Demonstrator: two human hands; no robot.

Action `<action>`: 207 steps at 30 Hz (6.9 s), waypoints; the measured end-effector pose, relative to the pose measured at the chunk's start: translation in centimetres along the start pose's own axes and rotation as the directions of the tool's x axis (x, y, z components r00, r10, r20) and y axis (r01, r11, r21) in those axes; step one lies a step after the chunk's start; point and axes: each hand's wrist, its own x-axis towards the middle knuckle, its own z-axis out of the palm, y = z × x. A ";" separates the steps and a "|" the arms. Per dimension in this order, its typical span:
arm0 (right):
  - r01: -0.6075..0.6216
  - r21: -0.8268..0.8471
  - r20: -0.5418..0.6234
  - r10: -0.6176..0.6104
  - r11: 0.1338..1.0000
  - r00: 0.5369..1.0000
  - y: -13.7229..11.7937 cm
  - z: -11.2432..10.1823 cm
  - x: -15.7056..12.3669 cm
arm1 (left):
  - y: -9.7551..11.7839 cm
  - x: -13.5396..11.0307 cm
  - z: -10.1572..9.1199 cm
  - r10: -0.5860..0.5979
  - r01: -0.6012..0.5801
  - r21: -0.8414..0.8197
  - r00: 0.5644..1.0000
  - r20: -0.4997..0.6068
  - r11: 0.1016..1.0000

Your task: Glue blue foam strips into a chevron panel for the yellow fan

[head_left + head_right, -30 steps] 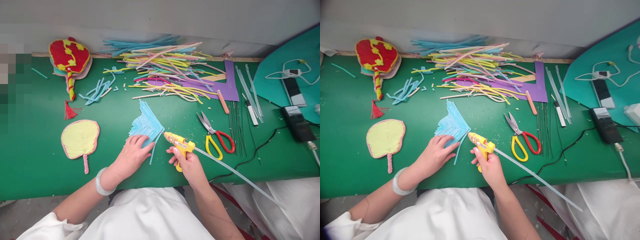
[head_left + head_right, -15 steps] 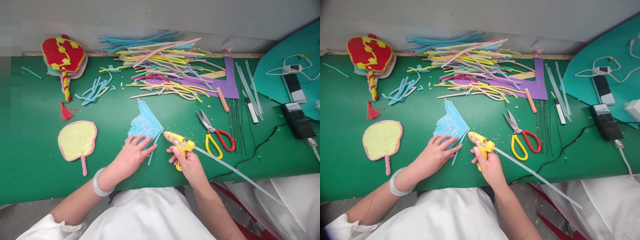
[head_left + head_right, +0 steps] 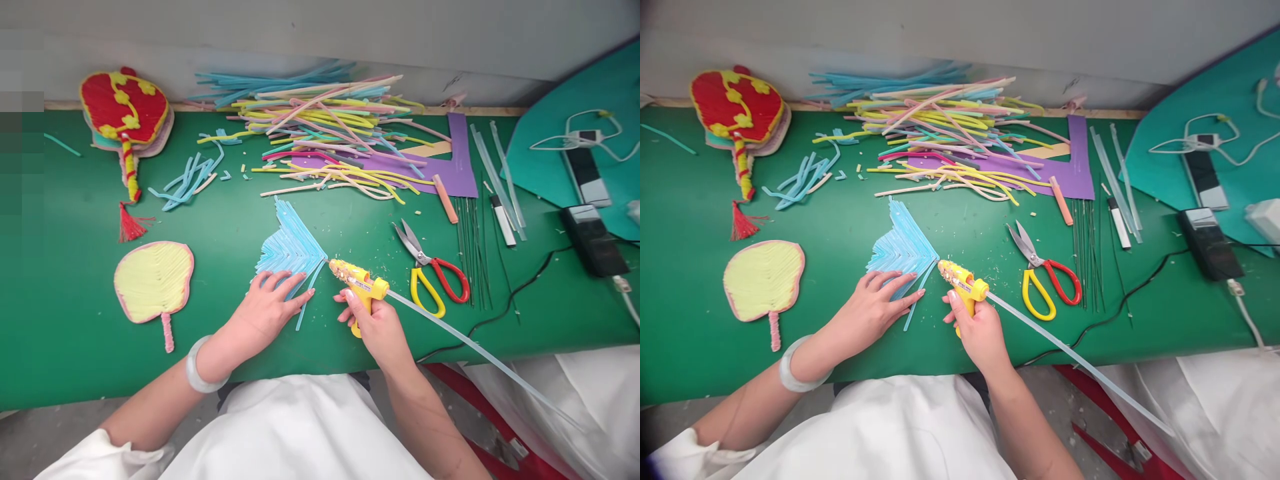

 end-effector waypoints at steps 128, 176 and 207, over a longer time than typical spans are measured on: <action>-0.044 -0.045 0.196 0.052 0.998 0.979 1.6 1.4 -1.6 | 0.2 -0.3 0.1 -0.024 0.024 -0.006 1.000 0.020 1.000; -0.062 -0.022 0.096 0.064 0.998 0.993 0.5 0.5 -0.3 | 0.1 -0.3 0.2 -0.005 0.005 0.030 1.000 -0.001 1.000; -0.050 -0.114 0.254 0.078 0.992 0.964 0.3 0.3 -1.2 | 0.2 -0.2 0.0 0.000 -0.003 0.077 0.999 0.040 0.997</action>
